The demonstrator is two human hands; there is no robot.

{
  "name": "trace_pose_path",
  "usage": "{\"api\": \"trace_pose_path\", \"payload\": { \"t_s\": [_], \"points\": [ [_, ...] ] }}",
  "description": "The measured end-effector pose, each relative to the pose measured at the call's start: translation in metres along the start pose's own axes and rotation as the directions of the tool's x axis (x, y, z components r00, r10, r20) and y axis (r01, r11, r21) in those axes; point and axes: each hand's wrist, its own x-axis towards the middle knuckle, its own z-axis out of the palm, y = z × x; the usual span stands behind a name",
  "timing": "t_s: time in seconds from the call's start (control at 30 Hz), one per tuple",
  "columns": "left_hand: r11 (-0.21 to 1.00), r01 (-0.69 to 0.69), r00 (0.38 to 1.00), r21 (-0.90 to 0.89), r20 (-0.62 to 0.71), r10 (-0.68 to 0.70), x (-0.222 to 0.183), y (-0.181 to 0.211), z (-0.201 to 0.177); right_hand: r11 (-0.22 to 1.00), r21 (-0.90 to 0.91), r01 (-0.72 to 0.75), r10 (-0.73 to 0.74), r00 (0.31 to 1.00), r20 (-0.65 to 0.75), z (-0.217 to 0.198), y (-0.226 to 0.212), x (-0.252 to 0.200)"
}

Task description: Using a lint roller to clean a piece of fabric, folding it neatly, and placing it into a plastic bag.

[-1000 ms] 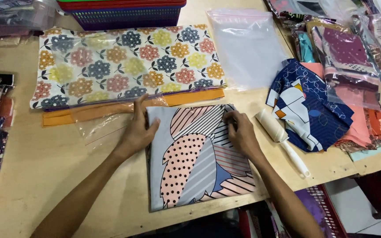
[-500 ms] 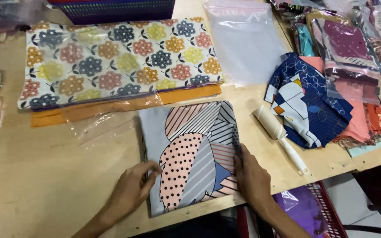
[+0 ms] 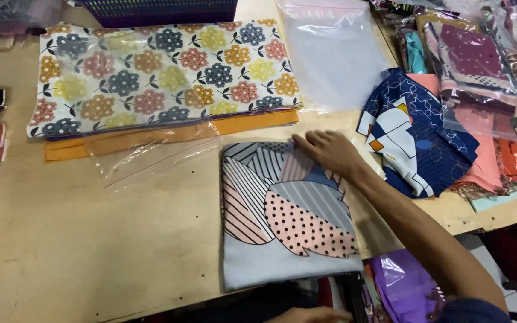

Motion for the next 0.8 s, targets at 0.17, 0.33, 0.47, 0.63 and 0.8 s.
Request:
{"api": "trace_pose_path", "payload": {
  "t_s": [0.17,0.33,0.47,0.63,0.8],
  "points": [
    [0.731,0.275,0.84,0.624,-0.526,0.133,-0.042,0.149,0.022,0.904,0.255,-0.344,0.385,0.913,-0.132,-0.046,-0.026,0.022],
    [0.18,0.743,0.502,0.645,-0.714,0.488,-0.07,0.188,-0.073,0.603,0.346,-0.719,0.754,0.655,0.045,-0.106,-0.09,-0.032],
    [0.387,0.693,0.463,0.608,-0.787,0.408,-0.07,0.211,-0.063,0.302,0.343,-0.89,0.862,0.408,0.301,-0.08,-0.117,-0.066],
    [0.726,0.5,0.4,0.472,-0.869,0.29,-0.058,0.224,-0.078,0.203,0.317,-0.926,0.858,0.324,0.398,-0.058,-0.106,-0.06],
    [0.834,0.419,0.469,0.359,-0.872,0.14,-0.054,0.224,-0.101,0.182,0.341,-0.922,0.863,0.316,0.395,-0.071,-0.108,-0.042]
  ]
}}
